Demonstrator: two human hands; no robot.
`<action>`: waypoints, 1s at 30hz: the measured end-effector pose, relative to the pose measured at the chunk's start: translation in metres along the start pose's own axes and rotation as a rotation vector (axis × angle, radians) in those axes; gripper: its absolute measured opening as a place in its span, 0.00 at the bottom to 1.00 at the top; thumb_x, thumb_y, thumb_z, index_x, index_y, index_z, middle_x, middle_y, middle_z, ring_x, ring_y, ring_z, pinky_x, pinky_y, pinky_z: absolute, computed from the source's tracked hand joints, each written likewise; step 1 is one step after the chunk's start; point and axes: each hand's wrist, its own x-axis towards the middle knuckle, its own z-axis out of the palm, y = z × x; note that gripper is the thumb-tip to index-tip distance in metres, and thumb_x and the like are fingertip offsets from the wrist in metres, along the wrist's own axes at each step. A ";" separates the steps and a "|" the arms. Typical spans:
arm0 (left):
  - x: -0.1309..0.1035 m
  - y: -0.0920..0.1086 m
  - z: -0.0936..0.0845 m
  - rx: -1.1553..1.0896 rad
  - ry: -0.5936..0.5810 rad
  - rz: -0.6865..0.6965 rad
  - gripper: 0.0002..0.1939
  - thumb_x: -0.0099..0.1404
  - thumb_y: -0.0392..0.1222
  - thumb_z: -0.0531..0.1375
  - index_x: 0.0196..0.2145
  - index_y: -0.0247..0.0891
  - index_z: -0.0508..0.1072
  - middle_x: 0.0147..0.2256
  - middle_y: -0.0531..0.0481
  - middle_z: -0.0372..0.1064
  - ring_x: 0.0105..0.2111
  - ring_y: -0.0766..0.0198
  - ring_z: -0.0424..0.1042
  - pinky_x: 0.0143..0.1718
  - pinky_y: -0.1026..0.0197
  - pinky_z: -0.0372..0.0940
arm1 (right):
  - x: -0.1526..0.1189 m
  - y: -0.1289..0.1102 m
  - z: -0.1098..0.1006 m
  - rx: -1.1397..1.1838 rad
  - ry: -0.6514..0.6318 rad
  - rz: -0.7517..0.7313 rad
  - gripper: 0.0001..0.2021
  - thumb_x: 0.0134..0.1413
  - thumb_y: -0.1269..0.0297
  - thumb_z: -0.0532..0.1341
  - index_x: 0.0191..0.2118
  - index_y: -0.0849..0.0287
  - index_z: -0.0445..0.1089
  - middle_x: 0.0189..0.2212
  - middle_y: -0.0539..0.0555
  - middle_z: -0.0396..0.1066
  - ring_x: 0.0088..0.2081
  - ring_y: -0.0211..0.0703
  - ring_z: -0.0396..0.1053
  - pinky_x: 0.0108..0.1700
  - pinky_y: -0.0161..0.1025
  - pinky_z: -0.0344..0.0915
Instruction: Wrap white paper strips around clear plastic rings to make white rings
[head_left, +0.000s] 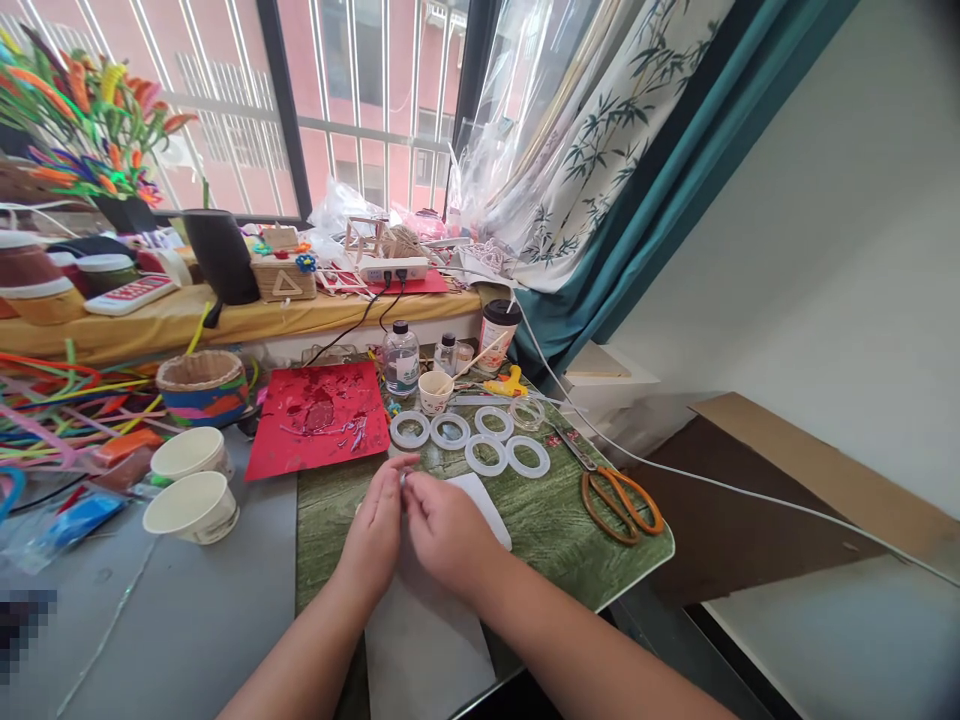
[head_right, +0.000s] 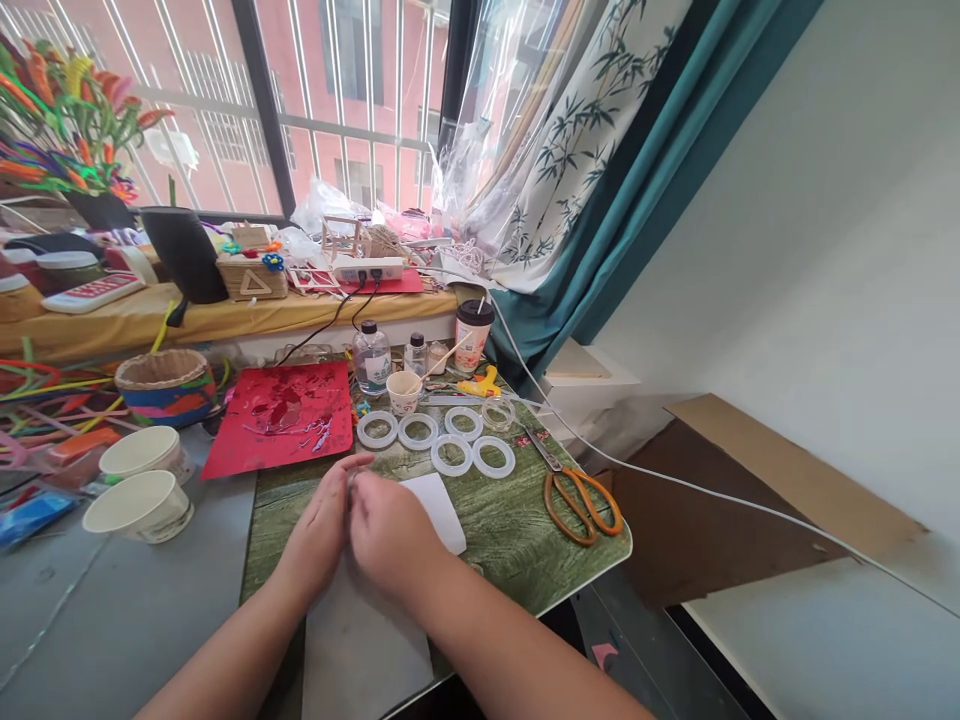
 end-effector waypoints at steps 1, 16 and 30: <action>0.000 0.000 -0.001 -0.008 0.005 -0.010 0.25 0.71 0.61 0.50 0.47 0.43 0.77 0.43 0.45 0.74 0.44 0.54 0.72 0.49 0.53 0.66 | -0.001 0.000 0.001 -0.019 -0.034 -0.053 0.10 0.66 0.71 0.52 0.34 0.57 0.67 0.29 0.53 0.72 0.29 0.42 0.68 0.32 0.37 0.59; 0.000 0.001 -0.004 -0.165 -0.023 -0.110 0.25 0.71 0.62 0.51 0.48 0.41 0.75 0.41 0.46 0.74 0.37 0.58 0.72 0.38 0.58 0.67 | 0.003 0.009 -0.002 -0.148 -0.081 -0.219 0.11 0.62 0.77 0.52 0.43 0.58 0.69 0.37 0.56 0.76 0.37 0.46 0.71 0.40 0.39 0.63; 0.002 -0.007 -0.004 -0.105 -0.001 -0.142 0.28 0.69 0.66 0.51 0.45 0.41 0.77 0.42 0.46 0.76 0.42 0.56 0.74 0.42 0.57 0.70 | 0.006 -0.001 0.003 -0.016 0.003 -0.057 0.11 0.68 0.72 0.50 0.37 0.58 0.68 0.30 0.53 0.73 0.30 0.42 0.69 0.32 0.37 0.60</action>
